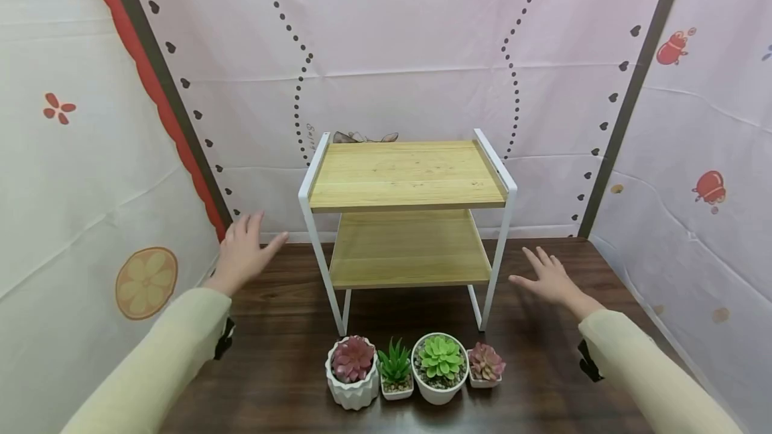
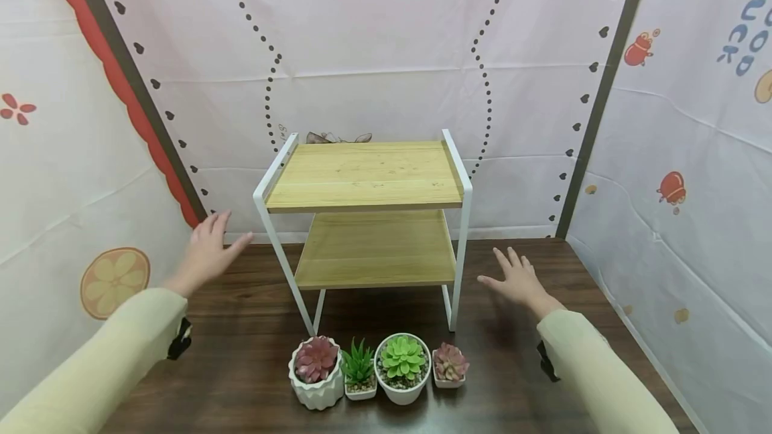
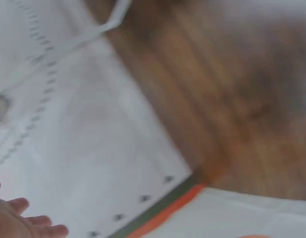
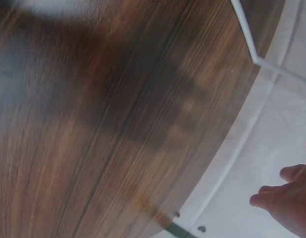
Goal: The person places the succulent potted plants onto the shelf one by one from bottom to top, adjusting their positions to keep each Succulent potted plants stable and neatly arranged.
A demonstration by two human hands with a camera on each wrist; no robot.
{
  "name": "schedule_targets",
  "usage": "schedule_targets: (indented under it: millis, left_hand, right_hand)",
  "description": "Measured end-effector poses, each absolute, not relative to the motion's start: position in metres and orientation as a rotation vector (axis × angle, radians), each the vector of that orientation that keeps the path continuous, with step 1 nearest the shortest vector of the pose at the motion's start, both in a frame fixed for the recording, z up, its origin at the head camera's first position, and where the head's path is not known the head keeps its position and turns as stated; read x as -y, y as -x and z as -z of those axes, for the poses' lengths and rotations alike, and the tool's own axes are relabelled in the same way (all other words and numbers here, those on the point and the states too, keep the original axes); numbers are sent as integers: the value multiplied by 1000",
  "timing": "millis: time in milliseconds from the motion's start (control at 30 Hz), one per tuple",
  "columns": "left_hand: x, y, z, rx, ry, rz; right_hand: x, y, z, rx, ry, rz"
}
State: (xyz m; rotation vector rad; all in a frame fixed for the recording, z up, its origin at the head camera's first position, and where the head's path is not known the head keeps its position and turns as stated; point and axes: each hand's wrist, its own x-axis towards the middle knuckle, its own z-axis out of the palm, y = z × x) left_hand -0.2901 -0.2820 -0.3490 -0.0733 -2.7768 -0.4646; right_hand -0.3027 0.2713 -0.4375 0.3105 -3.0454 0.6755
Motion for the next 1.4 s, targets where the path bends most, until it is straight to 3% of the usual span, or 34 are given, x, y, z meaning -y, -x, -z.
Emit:
schedule_targets:
  millis: [300, 500, 1000, 1400]
  left_hand:
    - [245, 277, 246, 2722, 234, 782]
    - [212, 269, 213, 2670, 282, 946]
    - [168, 281, 216, 2768, 324, 787]
    - [172, 285, 222, 2723, 357, 755]
  right_hand:
    - [-264, 276, 445, 3018, -492, -911]
    - [-267, 255, 460, 3027, -674, -977]
    - [-253, 196, 516, 2804, -1147, -1536]
    - [-214, 181, 531, 2663, -908, -1604]
